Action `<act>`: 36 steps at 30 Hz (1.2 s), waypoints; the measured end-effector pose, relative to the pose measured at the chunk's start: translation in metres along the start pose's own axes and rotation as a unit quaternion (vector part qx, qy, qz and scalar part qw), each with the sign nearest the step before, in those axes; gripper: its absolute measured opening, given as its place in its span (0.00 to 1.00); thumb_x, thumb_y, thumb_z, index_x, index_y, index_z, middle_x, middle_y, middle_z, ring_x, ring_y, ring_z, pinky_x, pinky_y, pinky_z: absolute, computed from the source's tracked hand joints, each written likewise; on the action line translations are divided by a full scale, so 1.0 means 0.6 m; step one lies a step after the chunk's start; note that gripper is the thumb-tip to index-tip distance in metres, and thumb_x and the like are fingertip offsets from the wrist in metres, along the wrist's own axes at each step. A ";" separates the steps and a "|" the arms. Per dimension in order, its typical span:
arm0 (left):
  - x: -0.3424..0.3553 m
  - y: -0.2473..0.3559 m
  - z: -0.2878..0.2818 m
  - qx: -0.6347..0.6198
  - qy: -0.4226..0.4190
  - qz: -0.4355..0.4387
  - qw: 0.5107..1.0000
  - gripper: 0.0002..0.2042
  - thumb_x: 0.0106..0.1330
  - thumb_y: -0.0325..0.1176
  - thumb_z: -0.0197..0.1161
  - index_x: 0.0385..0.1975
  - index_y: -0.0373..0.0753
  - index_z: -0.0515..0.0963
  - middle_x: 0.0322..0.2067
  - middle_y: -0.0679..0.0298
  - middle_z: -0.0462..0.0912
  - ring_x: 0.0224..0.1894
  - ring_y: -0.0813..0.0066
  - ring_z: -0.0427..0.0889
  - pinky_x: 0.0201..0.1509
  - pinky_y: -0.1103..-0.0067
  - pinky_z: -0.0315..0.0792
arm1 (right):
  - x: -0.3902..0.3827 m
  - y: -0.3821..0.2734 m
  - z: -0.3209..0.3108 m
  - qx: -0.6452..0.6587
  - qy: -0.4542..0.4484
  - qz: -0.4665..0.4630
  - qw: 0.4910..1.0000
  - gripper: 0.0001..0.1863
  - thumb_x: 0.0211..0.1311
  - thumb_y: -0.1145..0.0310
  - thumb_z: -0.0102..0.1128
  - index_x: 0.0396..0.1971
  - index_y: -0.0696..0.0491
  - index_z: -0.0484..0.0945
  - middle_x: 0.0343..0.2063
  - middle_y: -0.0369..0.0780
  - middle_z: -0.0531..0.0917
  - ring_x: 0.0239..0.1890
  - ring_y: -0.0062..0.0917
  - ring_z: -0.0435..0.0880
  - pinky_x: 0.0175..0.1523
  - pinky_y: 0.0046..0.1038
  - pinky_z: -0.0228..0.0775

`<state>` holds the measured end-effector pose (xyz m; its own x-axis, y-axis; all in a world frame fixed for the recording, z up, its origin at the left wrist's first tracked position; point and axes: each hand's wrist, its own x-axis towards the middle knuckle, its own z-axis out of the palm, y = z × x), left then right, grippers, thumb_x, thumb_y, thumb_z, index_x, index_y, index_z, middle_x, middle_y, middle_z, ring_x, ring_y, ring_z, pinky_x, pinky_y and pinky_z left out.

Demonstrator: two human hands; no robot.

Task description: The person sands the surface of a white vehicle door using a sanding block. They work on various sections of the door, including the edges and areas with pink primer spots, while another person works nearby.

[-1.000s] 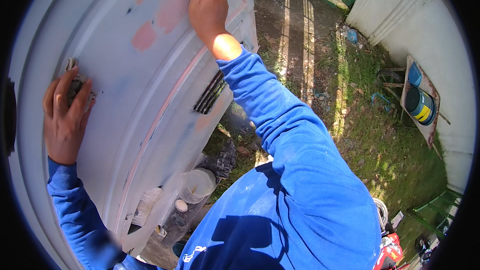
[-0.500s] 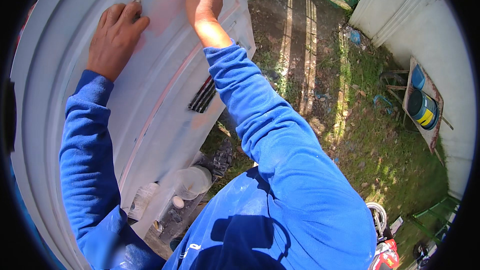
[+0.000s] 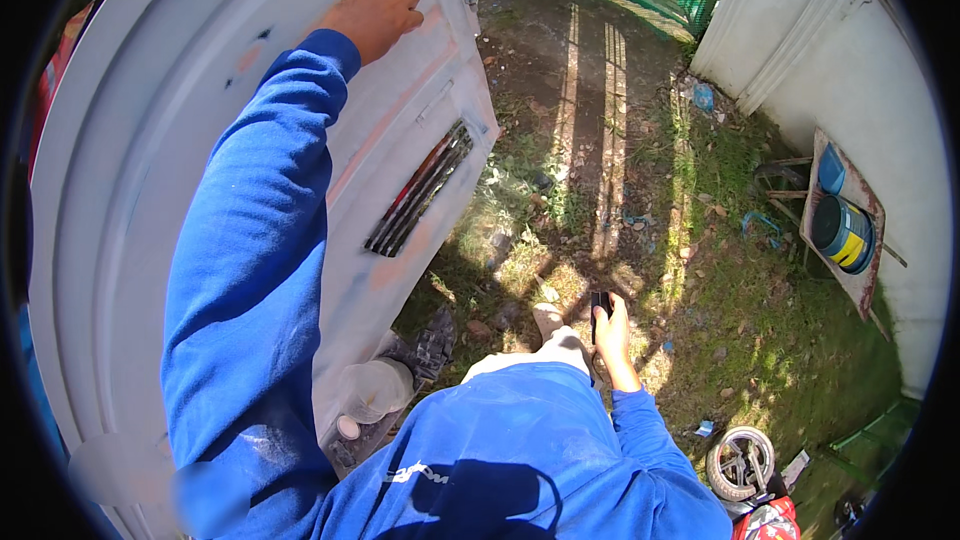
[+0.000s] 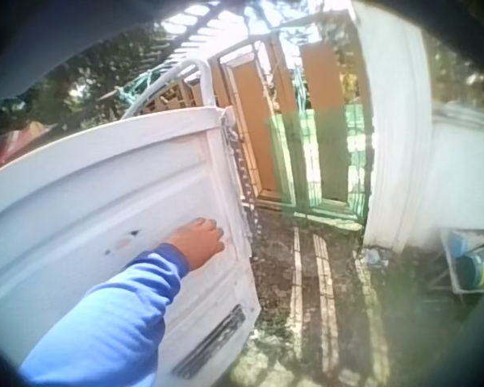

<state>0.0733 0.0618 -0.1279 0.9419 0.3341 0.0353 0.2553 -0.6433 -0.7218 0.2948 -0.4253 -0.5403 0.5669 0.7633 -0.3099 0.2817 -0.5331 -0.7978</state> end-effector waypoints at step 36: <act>-0.574 0.804 -0.159 -0.429 -0.019 -0.687 0.586 0.36 0.54 0.27 0.72 0.68 0.46 0.70 0.67 0.55 0.69 0.59 0.52 0.79 0.59 0.63 0.78 | -0.124 -0.383 0.266 0.251 -0.584 0.280 0.720 0.17 0.75 0.61 0.50 0.51 0.59 0.77 0.42 0.47 0.87 0.40 0.37 0.89 0.44 0.44 0.87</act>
<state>-0.1072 -0.4294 -0.4220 -0.2834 0.9474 0.1485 0.7983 0.1472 0.5840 0.0641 -0.3013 -0.4165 -0.6366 0.4234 -0.6446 -0.2195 -0.9007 -0.3748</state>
